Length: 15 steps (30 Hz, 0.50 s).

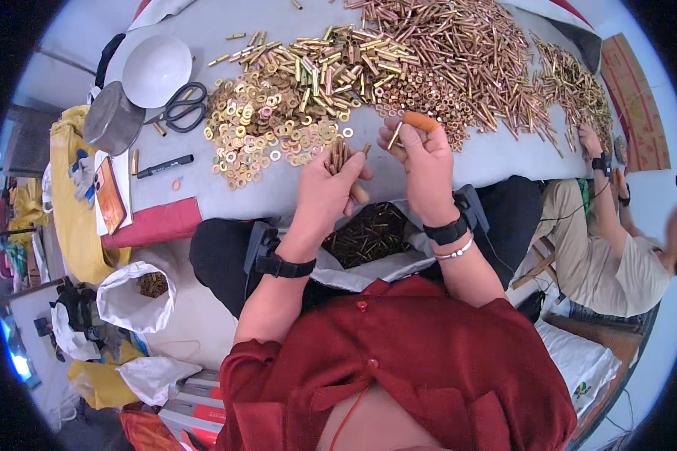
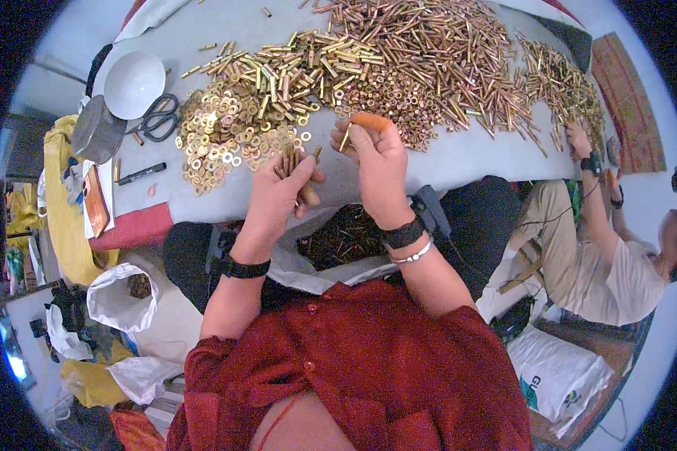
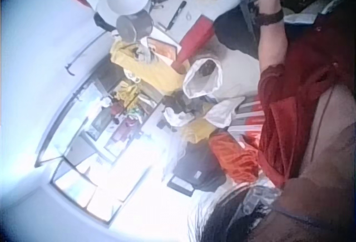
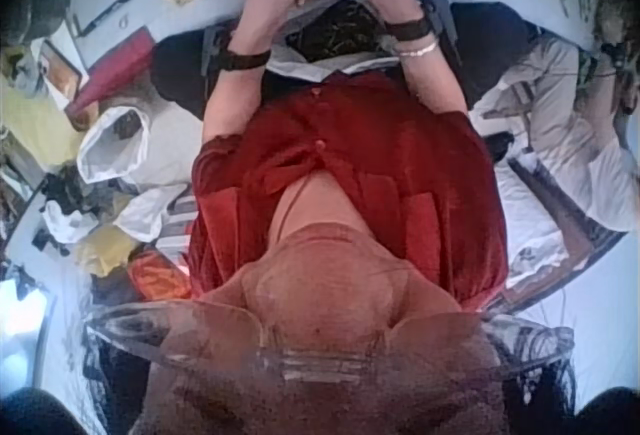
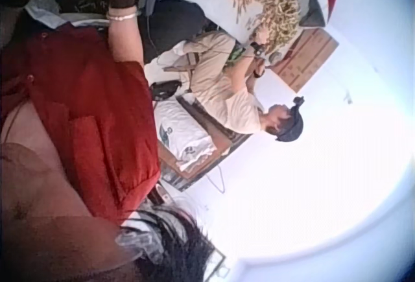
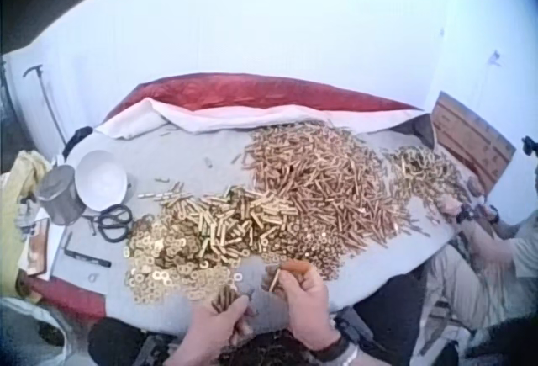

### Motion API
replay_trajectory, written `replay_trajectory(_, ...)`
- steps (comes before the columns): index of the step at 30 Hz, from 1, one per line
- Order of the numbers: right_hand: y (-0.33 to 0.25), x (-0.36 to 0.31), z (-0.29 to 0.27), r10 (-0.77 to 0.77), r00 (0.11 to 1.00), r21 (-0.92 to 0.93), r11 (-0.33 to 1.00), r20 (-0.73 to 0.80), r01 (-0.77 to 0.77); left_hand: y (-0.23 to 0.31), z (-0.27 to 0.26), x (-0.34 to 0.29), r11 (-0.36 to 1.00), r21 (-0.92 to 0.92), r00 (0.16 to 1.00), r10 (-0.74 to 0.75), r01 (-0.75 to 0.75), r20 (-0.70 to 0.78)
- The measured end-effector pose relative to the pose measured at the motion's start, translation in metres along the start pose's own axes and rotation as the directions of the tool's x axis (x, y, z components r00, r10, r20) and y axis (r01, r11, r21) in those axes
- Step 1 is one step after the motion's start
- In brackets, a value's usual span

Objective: Sorting and organizing small metal hardware components like washers and bullets into specific piles on a workbench.

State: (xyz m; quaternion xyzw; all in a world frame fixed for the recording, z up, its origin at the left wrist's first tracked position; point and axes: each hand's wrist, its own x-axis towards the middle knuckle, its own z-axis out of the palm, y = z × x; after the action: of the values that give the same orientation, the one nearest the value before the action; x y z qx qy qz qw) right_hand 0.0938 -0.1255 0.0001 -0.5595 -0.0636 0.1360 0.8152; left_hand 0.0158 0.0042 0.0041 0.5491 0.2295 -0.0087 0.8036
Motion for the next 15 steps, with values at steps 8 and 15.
replay_trajectory(8,0.009,-0.005,0.005,0.059,0.998,0.181,0.982,-0.008,-0.057,-0.001,0.004,0.0,0.998,0.054,0.999,-0.033,0.031,0.037)
replay_trajectory(15,0.015,-0.012,-0.001,0.009,0.998,-0.314,0.949,0.07,0.014,0.003,0.006,-0.001,0.996,-0.056,0.998,-0.066,0.067,0.024)
